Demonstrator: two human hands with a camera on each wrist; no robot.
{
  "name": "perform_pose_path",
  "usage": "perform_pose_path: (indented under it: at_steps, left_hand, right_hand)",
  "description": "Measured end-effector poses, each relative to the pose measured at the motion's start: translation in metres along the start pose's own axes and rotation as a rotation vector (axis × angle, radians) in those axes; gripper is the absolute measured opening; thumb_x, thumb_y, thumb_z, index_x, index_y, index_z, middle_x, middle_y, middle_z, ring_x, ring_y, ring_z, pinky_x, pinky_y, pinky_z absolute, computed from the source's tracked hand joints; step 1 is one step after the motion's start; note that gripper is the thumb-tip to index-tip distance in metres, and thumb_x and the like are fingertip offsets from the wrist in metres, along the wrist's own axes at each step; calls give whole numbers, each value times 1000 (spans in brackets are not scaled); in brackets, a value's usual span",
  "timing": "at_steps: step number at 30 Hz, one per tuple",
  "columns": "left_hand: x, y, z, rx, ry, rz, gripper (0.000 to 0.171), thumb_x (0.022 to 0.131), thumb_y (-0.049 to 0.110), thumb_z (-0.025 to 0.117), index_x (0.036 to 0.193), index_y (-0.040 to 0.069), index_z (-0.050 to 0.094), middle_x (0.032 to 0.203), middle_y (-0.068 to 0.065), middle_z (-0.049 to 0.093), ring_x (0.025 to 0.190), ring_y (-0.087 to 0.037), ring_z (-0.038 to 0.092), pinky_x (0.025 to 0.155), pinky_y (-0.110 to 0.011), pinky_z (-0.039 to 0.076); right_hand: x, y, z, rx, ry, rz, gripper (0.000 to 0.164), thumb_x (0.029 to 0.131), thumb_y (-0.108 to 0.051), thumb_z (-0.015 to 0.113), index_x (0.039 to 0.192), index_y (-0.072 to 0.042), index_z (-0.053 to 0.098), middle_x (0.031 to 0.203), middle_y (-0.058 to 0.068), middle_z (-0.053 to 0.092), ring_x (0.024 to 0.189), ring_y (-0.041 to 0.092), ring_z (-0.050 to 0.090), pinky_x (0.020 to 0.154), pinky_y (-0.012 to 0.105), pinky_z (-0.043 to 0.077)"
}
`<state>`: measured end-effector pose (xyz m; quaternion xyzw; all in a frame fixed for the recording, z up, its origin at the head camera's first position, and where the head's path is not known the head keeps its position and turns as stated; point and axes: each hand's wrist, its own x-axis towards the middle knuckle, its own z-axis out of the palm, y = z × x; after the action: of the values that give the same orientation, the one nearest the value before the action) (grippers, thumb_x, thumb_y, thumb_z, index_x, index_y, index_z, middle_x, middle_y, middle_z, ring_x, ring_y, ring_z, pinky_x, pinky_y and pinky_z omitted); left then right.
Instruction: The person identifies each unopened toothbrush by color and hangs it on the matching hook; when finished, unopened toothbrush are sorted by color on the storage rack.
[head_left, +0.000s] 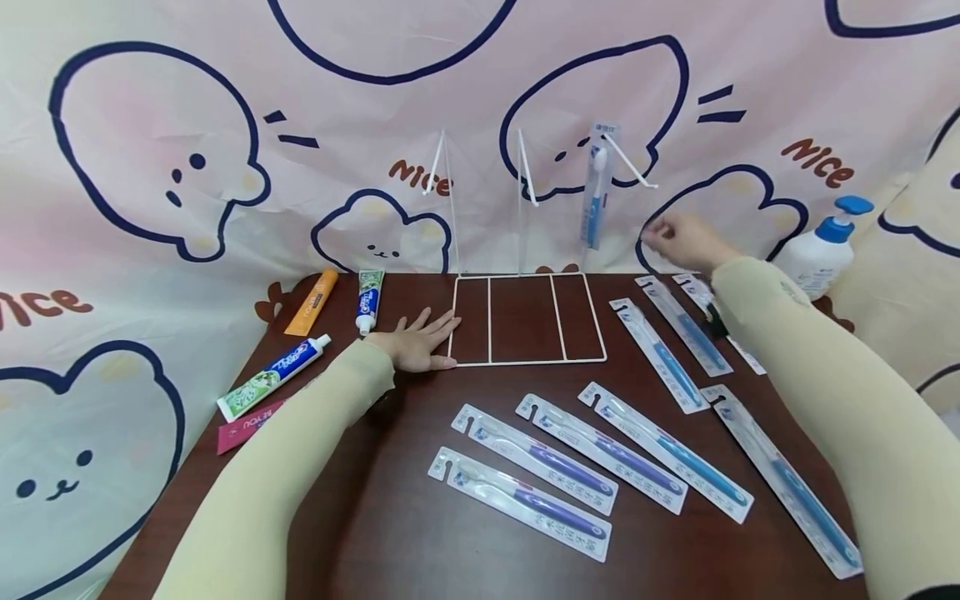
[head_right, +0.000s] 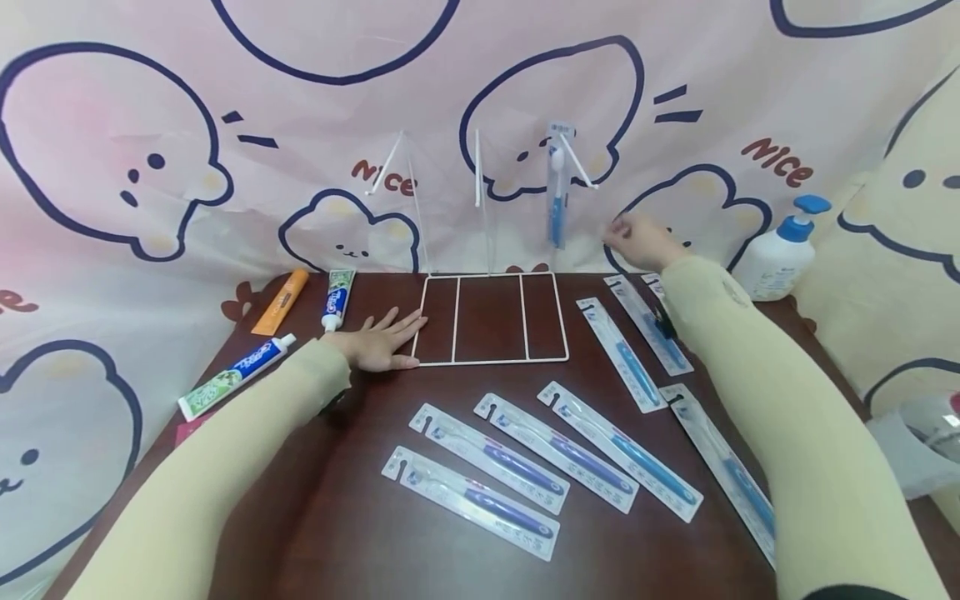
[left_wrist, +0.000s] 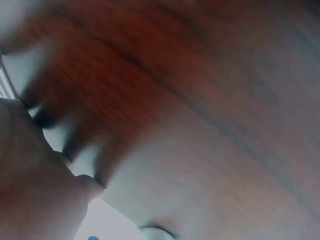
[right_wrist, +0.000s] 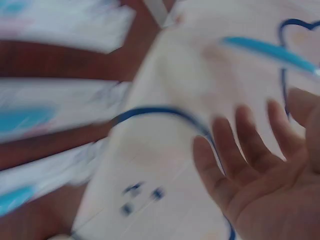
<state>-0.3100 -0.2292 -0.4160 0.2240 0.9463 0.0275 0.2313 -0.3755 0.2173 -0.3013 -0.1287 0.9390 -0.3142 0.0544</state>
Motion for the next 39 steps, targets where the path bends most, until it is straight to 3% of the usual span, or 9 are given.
perform_pose_path:
  at_steps: [3,8,14,17,24,28,32,35,39]
  left_hand:
    - [-1,-3,-1,-2,1,-4,84,85,66,37,148,29,-4,152,7,-13,136,-32,-13,101,-63,-2]
    - [-3,-7,-1,-5,23,2,83,87,64,38,148,26,-2,153,5,-11,137,-34,-11,100,-64,-1]
    - [-5,-10,5,1,23,3,83,86,66,37,148,27,-2,153,5,-10,137,-35,-10,100,-65,-1]
    - [-6,-9,7,-1,24,7,83,86,66,37,148,27,-2,153,5,-10,137,-34,-10,100,-65,0]
    - [-5,-2,5,-2,37,26,83,87,65,38,149,26,-1,153,3,-9,137,-35,-9,100,-65,0]
    - [-3,1,4,1,41,38,83,87,64,38,149,25,-1,154,2,-9,137,-36,-9,100,-65,0]
    - [-2,3,2,3,33,48,83,87,64,36,149,23,-1,154,1,-9,136,-37,-9,99,-65,0]
    - [-2,3,1,1,31,49,84,87,65,36,149,22,-1,154,0,-8,136,-37,-10,99,-66,-1]
    - [-1,3,1,1,38,49,83,87,65,36,149,23,-1,154,1,-8,136,-37,-10,99,-66,-1]
  right_hand:
    - [-23,23,3,-162,-35,22,34,96,-29,46,111,0,55,105,21,57,87,30,54,71,42,45]
    - [-49,67,6,-273,-14,144,33,94,-23,49,109,5,58,102,25,58,83,33,55,68,46,45]
    - [-60,118,15,-360,-105,308,56,92,-35,54,115,16,51,108,35,52,92,44,53,77,55,43]
    - [-65,131,22,-357,-101,359,66,89,-42,56,117,18,48,111,36,50,93,46,52,80,57,42]
    - [-70,132,22,-326,-54,424,63,82,-34,68,118,14,48,106,32,53,86,41,52,76,55,43]
    - [-74,132,15,-315,-107,451,62,81,-33,69,117,13,49,103,30,53,86,39,51,74,53,43]
    - [-84,131,5,-289,-174,423,59,81,-32,66,112,15,49,96,28,55,83,37,52,69,47,44]
    - [-95,126,-5,-252,-154,398,54,80,-27,64,110,15,49,94,27,55,82,37,51,67,45,44]
    - [-110,110,-16,-161,-57,365,52,84,-27,61,116,9,44,101,28,51,85,40,49,67,48,42]
